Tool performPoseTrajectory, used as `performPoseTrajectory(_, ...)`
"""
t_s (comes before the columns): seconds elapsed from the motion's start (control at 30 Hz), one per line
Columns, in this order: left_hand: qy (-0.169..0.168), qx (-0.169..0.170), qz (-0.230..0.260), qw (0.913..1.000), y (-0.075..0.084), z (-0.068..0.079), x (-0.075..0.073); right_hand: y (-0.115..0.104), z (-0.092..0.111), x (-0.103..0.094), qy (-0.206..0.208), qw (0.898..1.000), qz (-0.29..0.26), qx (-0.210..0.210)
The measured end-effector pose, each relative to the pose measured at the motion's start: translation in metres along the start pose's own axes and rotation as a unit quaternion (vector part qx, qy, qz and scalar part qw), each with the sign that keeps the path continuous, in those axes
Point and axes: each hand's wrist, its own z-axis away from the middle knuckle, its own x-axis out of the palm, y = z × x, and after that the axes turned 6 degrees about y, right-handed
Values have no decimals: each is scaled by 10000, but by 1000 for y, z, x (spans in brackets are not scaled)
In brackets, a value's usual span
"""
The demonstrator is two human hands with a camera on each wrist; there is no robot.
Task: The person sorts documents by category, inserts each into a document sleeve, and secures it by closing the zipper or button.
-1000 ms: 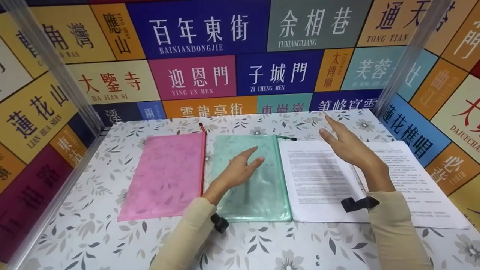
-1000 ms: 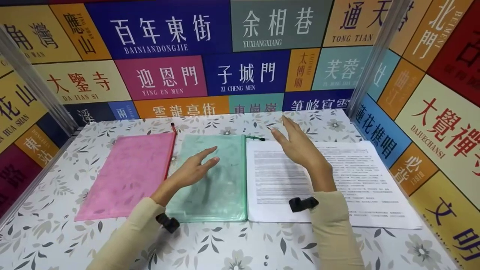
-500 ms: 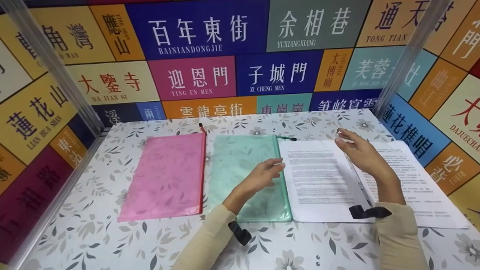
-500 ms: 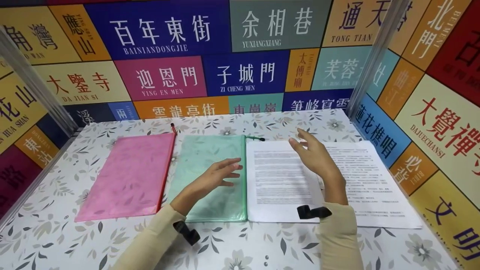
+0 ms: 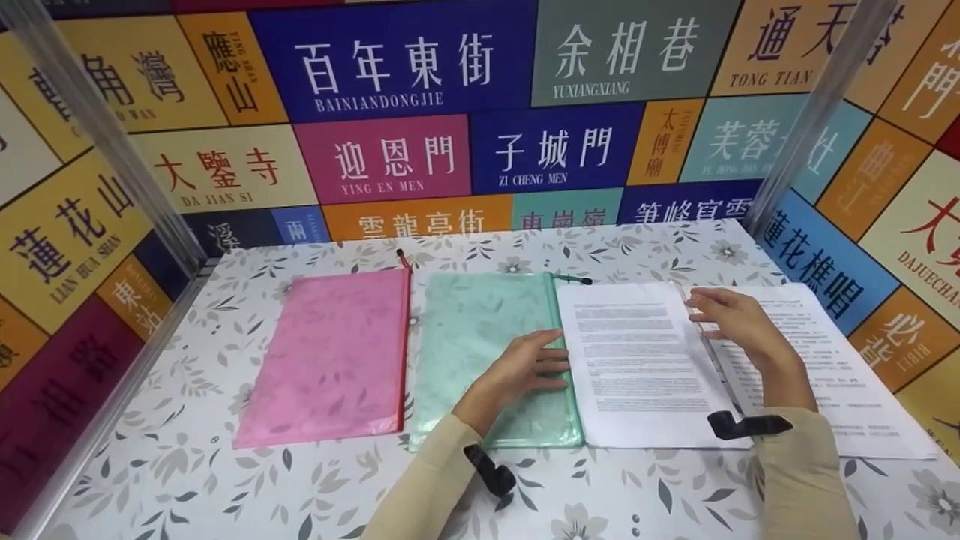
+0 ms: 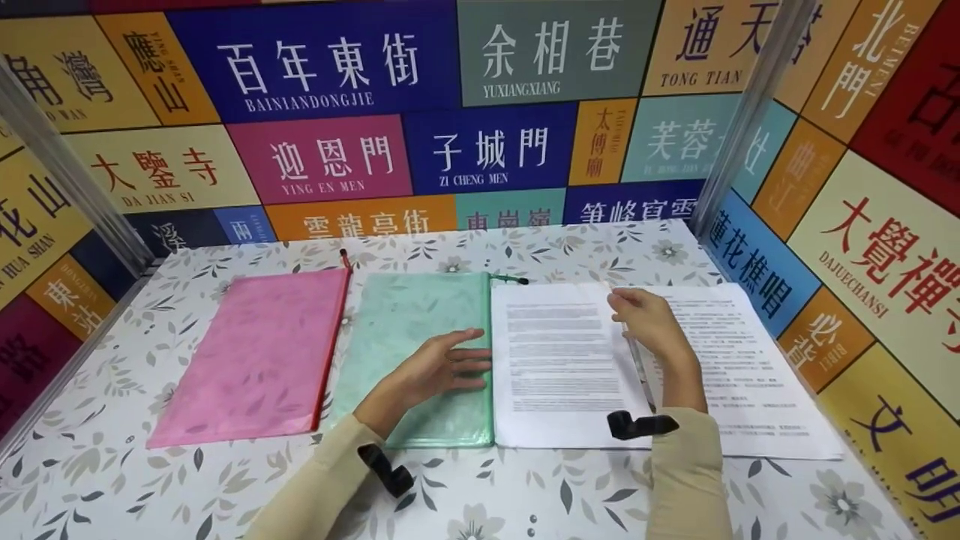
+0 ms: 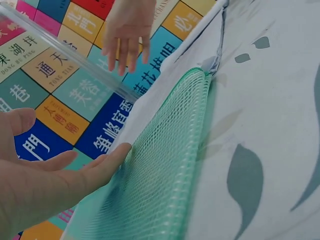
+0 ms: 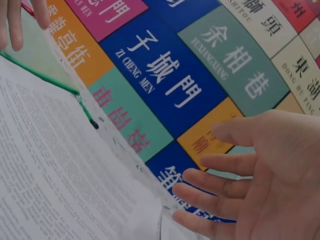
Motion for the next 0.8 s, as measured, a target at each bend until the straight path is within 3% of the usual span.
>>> performPoseTrajectory(0.17, -80, -215, 257, 9994, -4, -2, -2, 11, -2, 1, -69, 9988, -133, 470)
performPoseTrajectory(0.53, -83, -311, 254, 9992, -2, -4, -5, 24, -8, 3, -248, 9896, -140, 1408)
performPoseTrajectory(0.8, -154, -198, 233, 9994, -6, -3, -4, 30, -15, 8, -206, 9891, 116, 1453)
